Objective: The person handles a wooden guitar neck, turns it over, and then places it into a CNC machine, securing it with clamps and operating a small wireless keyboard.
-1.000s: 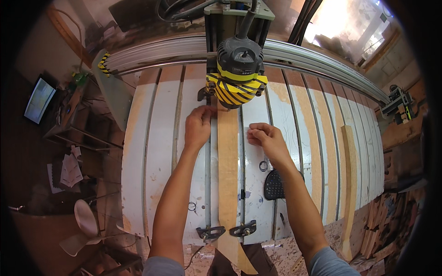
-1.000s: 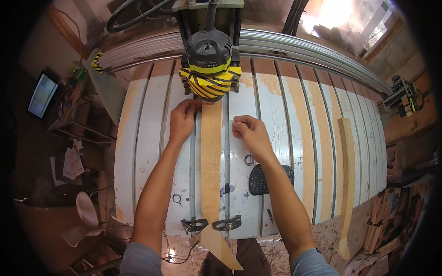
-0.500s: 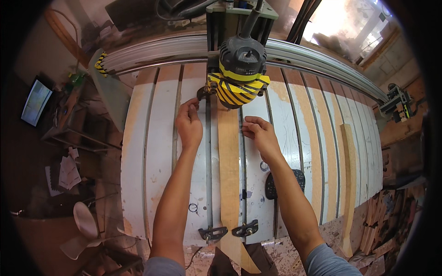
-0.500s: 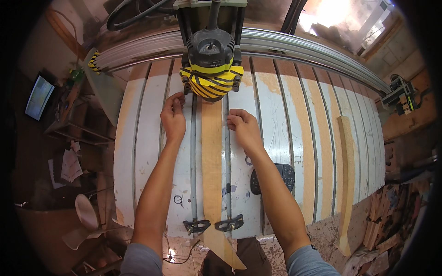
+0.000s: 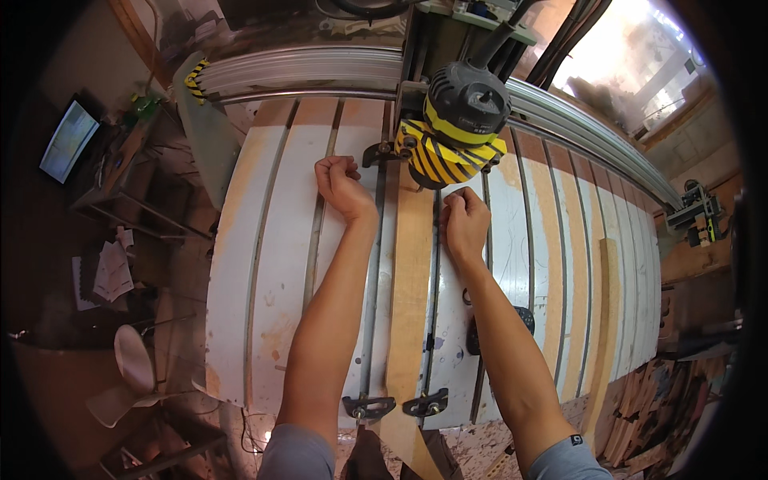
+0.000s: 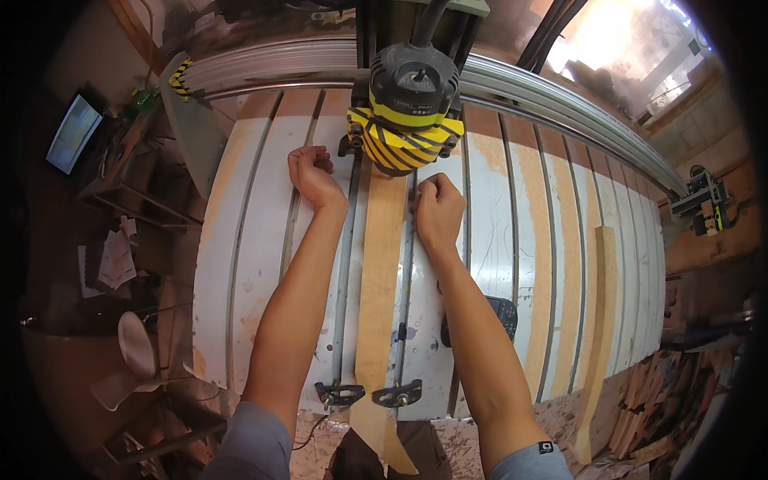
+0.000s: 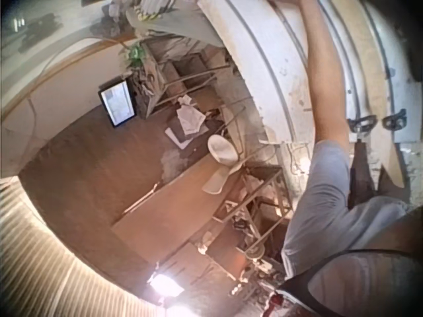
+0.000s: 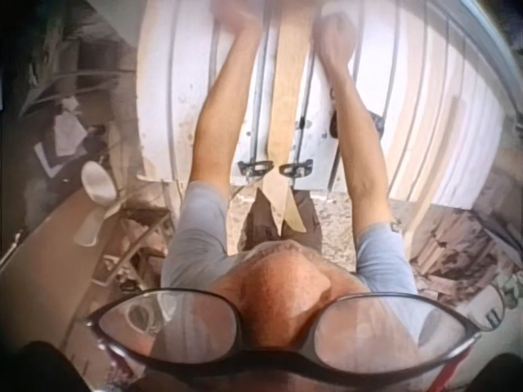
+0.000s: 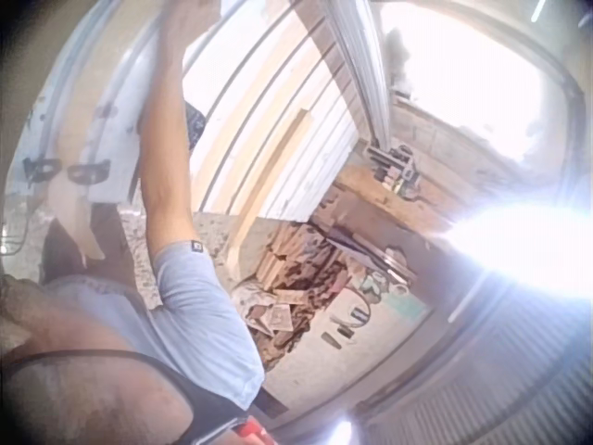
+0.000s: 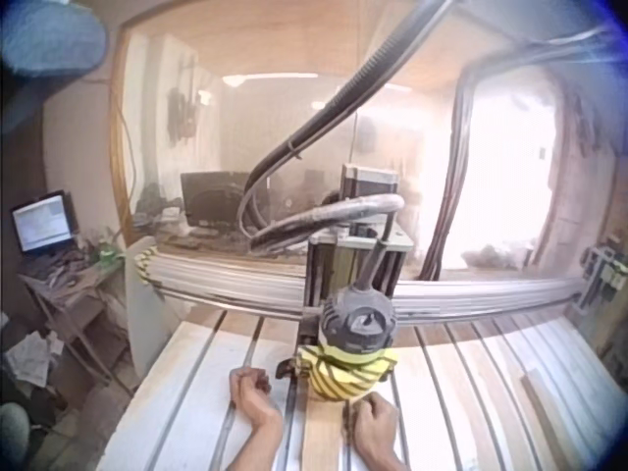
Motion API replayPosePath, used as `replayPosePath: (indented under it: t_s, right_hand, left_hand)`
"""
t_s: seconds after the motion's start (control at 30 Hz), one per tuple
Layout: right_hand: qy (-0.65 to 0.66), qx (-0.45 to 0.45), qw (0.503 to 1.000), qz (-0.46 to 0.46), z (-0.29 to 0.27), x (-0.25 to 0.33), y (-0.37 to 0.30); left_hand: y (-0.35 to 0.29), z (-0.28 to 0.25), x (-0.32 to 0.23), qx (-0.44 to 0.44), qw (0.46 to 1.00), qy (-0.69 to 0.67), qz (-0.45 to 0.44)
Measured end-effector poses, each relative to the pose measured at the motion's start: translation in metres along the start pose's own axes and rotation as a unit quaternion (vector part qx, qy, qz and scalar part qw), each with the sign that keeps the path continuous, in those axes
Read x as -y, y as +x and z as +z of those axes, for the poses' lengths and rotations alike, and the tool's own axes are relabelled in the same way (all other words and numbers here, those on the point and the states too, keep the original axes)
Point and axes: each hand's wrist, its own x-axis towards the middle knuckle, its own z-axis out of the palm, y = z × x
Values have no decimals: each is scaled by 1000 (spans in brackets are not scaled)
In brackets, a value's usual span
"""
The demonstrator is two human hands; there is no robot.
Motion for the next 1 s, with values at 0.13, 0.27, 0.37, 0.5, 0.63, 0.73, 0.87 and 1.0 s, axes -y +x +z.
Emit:
replayPosePath:
  t_s: [0.13, 0.27, 0.37, 0.5, 0.63, 0.73, 0.87, 1.0]
  right_hand:
    - [50, 14, 998, 29, -2, 6, -2]
    - [38, 21, 999, 21, -4, 5, -2]
    - [35, 19, 999, 13, -5, 5, 1]
    - [35, 16, 999, 12, -6, 7, 0]
    - [48, 25, 998, 7, -5, 3, 4]
    - [42, 27, 999, 4, -9, 2, 2]
    - [25, 21, 999, 2, -4, 9, -1]
    - [29, 26, 999, -3, -11, 3, -1]
  left_hand:
    - [3, 13, 16, -24, 999, -36, 33]
    - [-1, 38, 31, 6, 991, 43, 125]
    - [3, 28, 33, 40, 986, 77, 140]
    - [19, 18, 26, 15, 964, 148, 222]
    - [-4, 30, 25, 52, 971, 162, 171]
    - [11, 23, 15, 27, 975, 131, 178]
    - [15, 16, 14, 31, 974, 87, 205]
    - [-6, 27, 20, 60, 947, 216, 229]
